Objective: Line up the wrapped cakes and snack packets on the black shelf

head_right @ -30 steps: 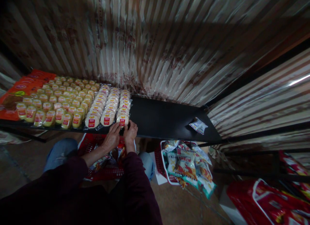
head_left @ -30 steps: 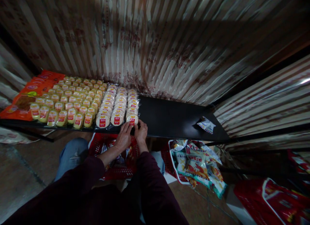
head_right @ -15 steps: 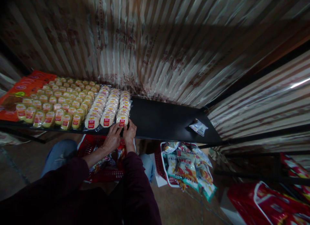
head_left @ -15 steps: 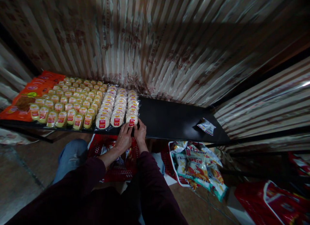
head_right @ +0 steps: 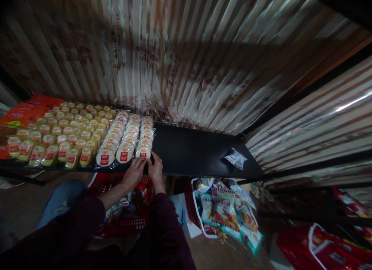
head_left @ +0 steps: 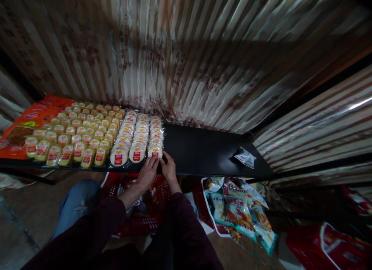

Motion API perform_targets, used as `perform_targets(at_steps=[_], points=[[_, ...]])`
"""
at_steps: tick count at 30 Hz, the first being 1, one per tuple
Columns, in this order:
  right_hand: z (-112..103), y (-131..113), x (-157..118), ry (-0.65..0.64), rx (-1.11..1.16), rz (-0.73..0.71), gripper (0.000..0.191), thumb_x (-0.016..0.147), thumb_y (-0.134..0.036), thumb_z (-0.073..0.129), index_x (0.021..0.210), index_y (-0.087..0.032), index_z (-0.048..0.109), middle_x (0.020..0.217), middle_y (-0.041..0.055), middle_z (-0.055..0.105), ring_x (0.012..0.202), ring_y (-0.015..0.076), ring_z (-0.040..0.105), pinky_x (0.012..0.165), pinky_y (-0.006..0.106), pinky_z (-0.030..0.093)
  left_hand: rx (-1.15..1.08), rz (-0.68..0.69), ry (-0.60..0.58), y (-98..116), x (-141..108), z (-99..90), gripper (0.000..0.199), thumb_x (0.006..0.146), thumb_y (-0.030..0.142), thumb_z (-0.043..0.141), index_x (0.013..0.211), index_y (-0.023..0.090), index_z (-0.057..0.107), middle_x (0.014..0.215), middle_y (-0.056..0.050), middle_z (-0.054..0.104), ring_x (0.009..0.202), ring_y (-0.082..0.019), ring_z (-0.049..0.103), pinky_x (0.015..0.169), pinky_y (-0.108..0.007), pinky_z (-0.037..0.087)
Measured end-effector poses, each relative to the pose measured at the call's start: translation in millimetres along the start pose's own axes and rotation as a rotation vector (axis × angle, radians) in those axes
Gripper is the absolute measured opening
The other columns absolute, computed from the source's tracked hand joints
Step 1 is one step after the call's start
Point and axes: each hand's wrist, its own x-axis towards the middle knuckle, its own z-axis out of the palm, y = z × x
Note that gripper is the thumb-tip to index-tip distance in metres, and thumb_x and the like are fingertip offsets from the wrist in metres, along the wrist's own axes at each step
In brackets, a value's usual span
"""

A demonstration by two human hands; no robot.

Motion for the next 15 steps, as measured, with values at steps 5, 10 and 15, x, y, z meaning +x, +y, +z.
perform_targets(at_steps=[5,10,15], points=[[-0.7,-1.2,19.2,0.052,0.183,0.109,0.054,0.087,-0.047,0.043,0.128,-0.016,0.055,0.135,0.0104,0.056,0.125,0.0208,0.049,0.11,0.037,0.032,0.01,0.017,-0.017,-3.9,3.3,4.5,0.049,0.082,0.002,0.041,0.13,0.009,0.051,0.135,-0.016,0.051,0.125,-0.026,0.045,0.105,-0.04,0.042],[12.6,-9.9,55.8,0.043,0.366,0.184,0.072,0.086,-0.062,0.033,0.139,-0.015,0.043,0.148,0.0085,0.04,0.137,0.0188,0.036,0.115,0.033,0.024,0.0,0.033,0.018,-2.9,6.2,5.8,0.046,0.082,0.002,0.04,0.126,0.009,0.054,0.129,-0.016,0.055,0.121,-0.025,0.048,0.103,-0.04,0.043],[30.6,-16.6,80.6,0.013,0.508,0.181,0.069,0.088,-0.06,0.035,0.14,-0.015,0.041,0.141,0.0094,0.049,0.128,0.0205,0.048,0.106,0.034,0.038,-0.021,0.055,0.052,-4.6,8.5,5.7,0.047,0.082,0.002,0.039,0.126,0.01,0.054,0.128,-0.015,0.054,0.12,-0.024,0.048,0.103,-0.041,0.044]])
